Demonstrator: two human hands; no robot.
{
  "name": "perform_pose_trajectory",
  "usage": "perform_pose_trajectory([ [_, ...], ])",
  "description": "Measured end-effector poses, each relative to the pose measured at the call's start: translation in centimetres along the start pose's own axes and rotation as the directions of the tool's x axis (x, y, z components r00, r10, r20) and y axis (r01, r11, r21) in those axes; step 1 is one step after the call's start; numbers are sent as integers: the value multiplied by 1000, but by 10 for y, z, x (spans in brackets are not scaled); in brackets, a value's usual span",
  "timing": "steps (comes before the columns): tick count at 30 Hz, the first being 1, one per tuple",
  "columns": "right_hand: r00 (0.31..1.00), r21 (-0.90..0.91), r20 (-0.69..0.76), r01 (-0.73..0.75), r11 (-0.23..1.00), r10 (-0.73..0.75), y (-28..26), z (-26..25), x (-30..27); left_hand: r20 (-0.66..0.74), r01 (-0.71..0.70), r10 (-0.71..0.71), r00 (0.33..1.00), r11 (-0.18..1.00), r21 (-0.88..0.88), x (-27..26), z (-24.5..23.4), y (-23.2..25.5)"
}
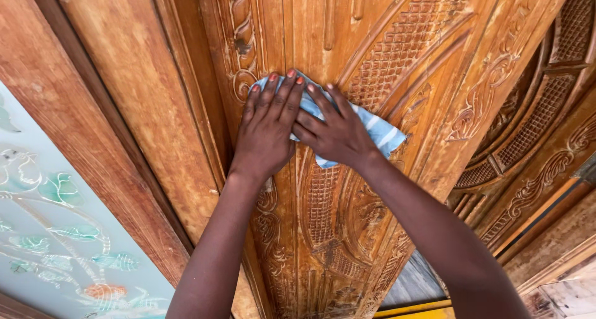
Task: The person wipes a carved wooden door and its adjacent frosted glass panel using a blue cloth. They move the cloth over the carved details and the glass surface, cleaning both areas in sequence.
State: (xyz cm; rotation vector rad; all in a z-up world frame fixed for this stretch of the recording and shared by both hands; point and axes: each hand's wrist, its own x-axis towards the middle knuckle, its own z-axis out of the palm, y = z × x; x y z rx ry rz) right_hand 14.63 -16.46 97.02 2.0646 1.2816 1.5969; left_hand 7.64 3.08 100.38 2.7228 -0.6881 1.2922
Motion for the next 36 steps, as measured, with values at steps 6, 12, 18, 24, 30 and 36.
perform_pose_trajectory([
  [6,963,-21,-156,-226,974,220,-28,37,-43,11,58,-59,998,997,52,-10,9,0],
  [12,936,-16,-94,-342,939,340,-1,25,-58,-33,-37,43,999,986,161,-16,20,1],
  [18,912,-107,-343,-275,956,224,46,3,-51,-59,-103,123,991,959,266,6,41,29],
  [24,863,-256,-430,-396,882,263,104,-13,-70,-75,-103,135,988,939,328,78,57,77],
  [30,793,-328,-555,-487,810,252,179,-18,-76,-270,-142,197,942,967,211,143,65,115],
  [36,764,-266,-566,-523,810,308,223,-48,-83,-349,-180,219,911,973,143,206,68,150],
])
